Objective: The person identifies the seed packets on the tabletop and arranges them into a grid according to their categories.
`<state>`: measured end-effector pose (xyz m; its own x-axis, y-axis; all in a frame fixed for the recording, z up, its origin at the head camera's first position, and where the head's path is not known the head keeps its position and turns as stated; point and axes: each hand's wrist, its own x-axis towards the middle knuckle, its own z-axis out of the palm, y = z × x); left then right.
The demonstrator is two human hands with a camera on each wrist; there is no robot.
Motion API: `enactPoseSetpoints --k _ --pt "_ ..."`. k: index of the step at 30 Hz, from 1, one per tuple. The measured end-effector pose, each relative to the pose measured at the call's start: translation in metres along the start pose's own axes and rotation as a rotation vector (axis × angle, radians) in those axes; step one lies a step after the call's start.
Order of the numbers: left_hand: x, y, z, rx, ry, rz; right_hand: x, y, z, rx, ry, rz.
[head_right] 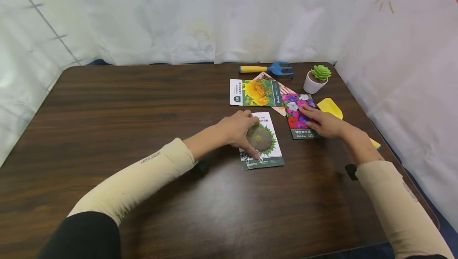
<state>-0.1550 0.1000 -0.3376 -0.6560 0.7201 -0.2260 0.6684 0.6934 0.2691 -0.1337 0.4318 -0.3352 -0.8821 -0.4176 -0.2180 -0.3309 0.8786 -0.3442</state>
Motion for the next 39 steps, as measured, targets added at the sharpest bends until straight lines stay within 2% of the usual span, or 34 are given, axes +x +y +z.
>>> enactPoseSetpoints --k 7,10,18,23,28,35,39 --pt "-0.012 -0.018 0.004 -0.114 0.003 0.065 -0.002 0.006 0.005 0.004 0.039 -0.029" --pt "-0.016 -0.023 0.005 -0.156 0.011 0.088 -0.002 0.004 0.005 0.005 0.030 -0.015" --pt "-0.028 -0.036 0.008 -0.161 0.016 0.102 -0.002 -0.002 0.003 0.015 -0.003 0.013" --pt "-0.036 -0.047 0.008 -0.161 0.024 0.130 -0.004 0.006 0.007 0.023 0.043 -0.033" --pt "-0.049 -0.056 0.008 -0.190 0.029 0.129 -0.003 0.007 0.008 0.020 0.059 -0.054" --pt "-0.071 -0.068 0.013 -0.227 0.059 0.103 -0.002 -0.004 0.002 0.015 -0.007 0.029" --pt "-0.084 -0.075 0.016 -0.235 0.068 0.086 -0.002 -0.004 0.002 0.021 -0.020 0.038"
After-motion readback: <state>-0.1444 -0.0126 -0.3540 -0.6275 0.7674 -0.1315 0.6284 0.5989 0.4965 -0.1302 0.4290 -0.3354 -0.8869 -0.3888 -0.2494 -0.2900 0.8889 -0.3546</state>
